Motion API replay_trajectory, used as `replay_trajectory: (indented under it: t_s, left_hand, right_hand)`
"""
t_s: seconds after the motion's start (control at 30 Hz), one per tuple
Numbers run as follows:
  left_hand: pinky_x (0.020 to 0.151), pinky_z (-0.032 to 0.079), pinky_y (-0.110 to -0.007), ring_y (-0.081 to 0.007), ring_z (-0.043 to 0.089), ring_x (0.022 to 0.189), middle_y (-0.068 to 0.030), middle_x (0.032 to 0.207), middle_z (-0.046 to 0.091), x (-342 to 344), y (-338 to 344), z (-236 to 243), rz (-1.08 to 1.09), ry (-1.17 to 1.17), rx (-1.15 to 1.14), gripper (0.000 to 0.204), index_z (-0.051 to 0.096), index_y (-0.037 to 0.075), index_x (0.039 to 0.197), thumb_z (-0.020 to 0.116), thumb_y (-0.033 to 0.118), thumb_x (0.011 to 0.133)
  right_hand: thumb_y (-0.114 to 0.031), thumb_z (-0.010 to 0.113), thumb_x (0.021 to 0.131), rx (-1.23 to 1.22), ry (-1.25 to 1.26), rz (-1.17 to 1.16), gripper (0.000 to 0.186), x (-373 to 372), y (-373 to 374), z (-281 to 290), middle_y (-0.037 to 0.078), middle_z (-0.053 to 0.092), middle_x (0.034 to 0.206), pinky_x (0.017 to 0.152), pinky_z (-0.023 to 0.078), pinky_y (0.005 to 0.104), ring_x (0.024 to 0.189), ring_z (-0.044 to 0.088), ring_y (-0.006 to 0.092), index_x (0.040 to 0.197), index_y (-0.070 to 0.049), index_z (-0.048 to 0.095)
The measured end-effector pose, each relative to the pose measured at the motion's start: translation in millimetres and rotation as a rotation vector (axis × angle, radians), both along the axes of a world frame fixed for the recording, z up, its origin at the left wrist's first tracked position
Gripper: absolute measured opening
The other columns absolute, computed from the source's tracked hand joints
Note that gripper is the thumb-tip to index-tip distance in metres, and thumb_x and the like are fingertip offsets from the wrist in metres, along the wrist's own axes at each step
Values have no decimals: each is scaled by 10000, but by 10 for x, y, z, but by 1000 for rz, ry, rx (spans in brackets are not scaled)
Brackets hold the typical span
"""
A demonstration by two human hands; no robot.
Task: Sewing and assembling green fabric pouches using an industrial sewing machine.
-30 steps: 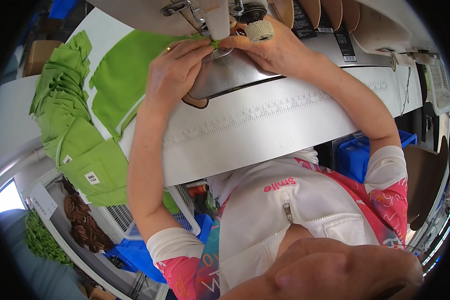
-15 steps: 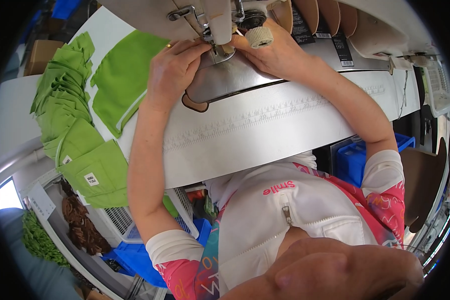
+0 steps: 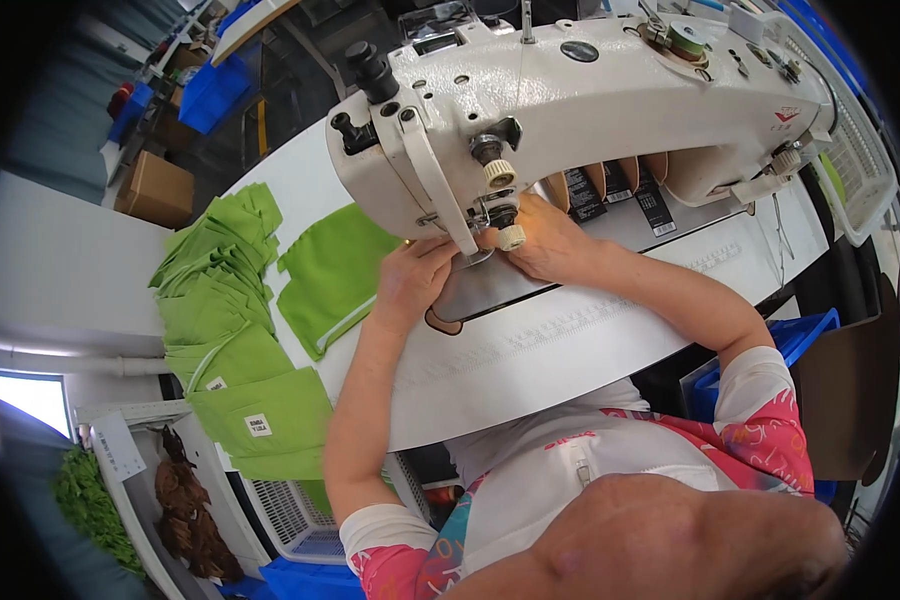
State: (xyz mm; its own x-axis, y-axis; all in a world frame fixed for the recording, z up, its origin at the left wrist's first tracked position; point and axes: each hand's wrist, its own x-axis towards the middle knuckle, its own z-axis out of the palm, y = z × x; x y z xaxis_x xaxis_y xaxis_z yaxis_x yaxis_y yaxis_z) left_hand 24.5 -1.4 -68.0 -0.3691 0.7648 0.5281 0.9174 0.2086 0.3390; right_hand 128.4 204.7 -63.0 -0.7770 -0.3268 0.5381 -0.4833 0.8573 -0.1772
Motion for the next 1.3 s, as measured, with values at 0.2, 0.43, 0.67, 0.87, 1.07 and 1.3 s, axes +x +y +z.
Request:
replay_trajectory:
  t_s: [0.2, 0.43, 0.67, 0.87, 1.07, 1.3]
  left_hand:
    - [813, 487, -387, -322, 598, 923, -100, 996, 659, -71, -89, -1, 62, -390, 3, 235, 685, 81, 1002, 608, 21, 788]
    - [1007, 311, -545, -378, 422, 1225, -199, 1318, 478, -426, -206, -188, 358, -101, -378, 383, 531, 44, 1240, 583, 185, 887]
    - [1078, 158, -618, -385, 142, 1409, -158, 1542, 155, 348, -582, 182, 443, -220, -584, 666, 276, 137, 1465, 521, 413, 910]
    - [1060, 170, -636, -385, 152, 1407, -160, 1535, 172, 1683, -792, 206, 339, -307, -521, 698, 283, 102, 1458, 591, 350, 883]
    - [1057, 197, -613, -385, 216, 1390, -159, 1515, 240, 1836, -729, 68, 412, -360, -275, 696, 315, 48, 1435, 613, 331, 874]
    - [1087, 181, -554, -372, 254, 1380, -170, 1482, 312, 1800, -721, 84, 382, -353, -199, 664, 356, 62, 1417, 638, 281, 856]
  right_hand:
    - [-117, 640, 782, -50, -9, -25, 197, 36, 29, -10, 100, 555, 987, 796, 432, 398, 951, 529, 284, 969, -71, 599]
    - [-179, 680, 795, -74, 50, -2, 147, 107, 46, 1, 44, 574, 919, 800, 421, 354, 897, 516, 230, 867, -65, 622]
    - [-229, 675, 809, 18, 39, -27, 171, 131, 36, -65, 42, 579, 906, 780, 415, 344, 875, 530, 220, 859, -69, 643]
    - [-326, 684, 806, -79, -21, 287, 292, 354, -146, 16, 76, 600, 1021, 812, 435, 375, 944, 552, 254, 932, -64, 661]
    - [-202, 680, 832, -391, -303, 322, 187, 705, -441, -58, 87, 611, 1059, 845, 454, 362, 957, 579, 242, 895, -35, 622]
    - [-399, 604, 897, -1341, -1205, -37, 449, 1198, -396, 299, 112, 683, 908, 652, 541, 257, 760, 657, 126, 1017, 31, 652]
